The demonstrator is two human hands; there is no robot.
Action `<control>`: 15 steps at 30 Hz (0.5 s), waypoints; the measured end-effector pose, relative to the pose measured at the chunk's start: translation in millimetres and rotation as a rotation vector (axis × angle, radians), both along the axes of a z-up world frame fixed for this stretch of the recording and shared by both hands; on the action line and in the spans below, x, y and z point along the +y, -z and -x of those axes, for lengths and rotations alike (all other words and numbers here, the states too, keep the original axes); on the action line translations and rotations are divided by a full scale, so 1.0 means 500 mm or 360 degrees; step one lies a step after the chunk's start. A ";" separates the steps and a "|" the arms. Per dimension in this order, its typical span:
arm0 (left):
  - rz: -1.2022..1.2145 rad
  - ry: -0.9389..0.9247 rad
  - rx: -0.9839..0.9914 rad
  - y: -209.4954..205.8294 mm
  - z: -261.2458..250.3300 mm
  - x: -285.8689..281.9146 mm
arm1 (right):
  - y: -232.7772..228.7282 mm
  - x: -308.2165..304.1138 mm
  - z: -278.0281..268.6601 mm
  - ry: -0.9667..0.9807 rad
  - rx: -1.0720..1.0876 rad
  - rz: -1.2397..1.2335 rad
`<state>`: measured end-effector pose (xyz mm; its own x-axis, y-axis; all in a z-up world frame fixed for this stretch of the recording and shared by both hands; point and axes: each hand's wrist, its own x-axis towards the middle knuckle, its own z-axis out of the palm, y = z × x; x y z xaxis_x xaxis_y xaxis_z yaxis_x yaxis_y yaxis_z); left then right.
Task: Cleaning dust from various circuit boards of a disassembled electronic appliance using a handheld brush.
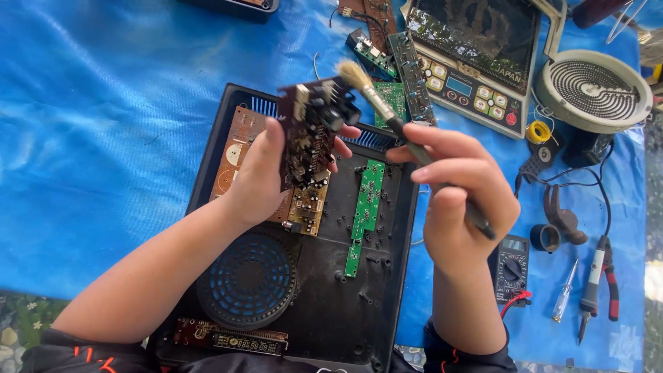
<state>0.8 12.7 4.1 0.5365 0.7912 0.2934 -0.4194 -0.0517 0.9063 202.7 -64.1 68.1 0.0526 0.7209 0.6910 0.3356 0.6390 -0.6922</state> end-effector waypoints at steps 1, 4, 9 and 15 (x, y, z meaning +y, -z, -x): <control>0.0355 0.0160 -0.0297 0.010 -0.002 0.005 | -0.002 -0.001 0.003 -0.0017 -0.0145 -0.0061; 0.0428 0.0276 -0.0534 0.017 -0.003 0.008 | -0.002 -0.011 -0.004 -0.0024 -0.0253 -0.0110; 0.0576 0.0212 -0.0458 0.024 0.002 0.008 | -0.014 -0.008 0.004 -0.0355 -0.0470 0.0038; 0.0487 0.0196 -0.0547 0.015 -0.002 0.008 | -0.017 -0.011 -0.004 -0.0585 -0.0622 0.0064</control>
